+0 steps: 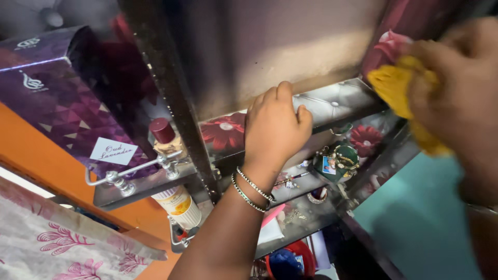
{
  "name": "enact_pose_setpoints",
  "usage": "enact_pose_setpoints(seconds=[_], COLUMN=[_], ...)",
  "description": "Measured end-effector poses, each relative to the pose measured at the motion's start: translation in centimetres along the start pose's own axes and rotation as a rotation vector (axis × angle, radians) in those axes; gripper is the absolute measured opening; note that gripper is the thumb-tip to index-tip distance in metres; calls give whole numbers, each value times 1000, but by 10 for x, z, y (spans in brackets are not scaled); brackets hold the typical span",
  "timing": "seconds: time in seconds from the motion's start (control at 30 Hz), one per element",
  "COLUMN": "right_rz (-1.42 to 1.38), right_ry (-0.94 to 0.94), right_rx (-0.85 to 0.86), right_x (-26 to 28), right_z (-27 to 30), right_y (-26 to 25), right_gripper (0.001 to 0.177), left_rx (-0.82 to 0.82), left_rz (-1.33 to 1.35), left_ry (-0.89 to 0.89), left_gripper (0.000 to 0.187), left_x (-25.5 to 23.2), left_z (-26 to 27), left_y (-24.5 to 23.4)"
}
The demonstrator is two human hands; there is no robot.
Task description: The person wipes the interior of a wall-mounted cabinet with a yellow cloth, then removes several small items from the shelves and places them into a red bucket. The person continues wiping the now-empty shelves.
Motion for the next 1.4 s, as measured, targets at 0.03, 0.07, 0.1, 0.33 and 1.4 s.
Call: enact_pose_setpoints(seconds=[0.03,0.07,0.1,0.33,1.4], right_rz=[32,71,78,-100,-215], right_ry=[-99,-195,-232,154,132], right_rx=[-68,-141,-159,39,-686], right_x=[23,45,58,26,-39], right_z=[-7,-11,-21,-16,9], right_y=[3,7,25,116,-31], right_gripper=[20,19,21,12,49], left_rx=[10,21,33,-13,-238], left_rz=[-7,-15,-23,5,-66], left_ry=[-1,-2,-3,-26,82], left_gripper=[29,29,30,28,27], left_x=[0,1,2,-3,-30], left_z=[0,0,0,-2,0], left_y=[1,2,3,-7,-39])
Point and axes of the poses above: each hand's wrist, its own z-axis away from the middle knuckle, its own y-axis out of the palm, x = y × z, the point moved 10 cm from there along -z, towards the middle knuckle, and after that the axes turned 12 degrees about -x, right-handed, at the moved point
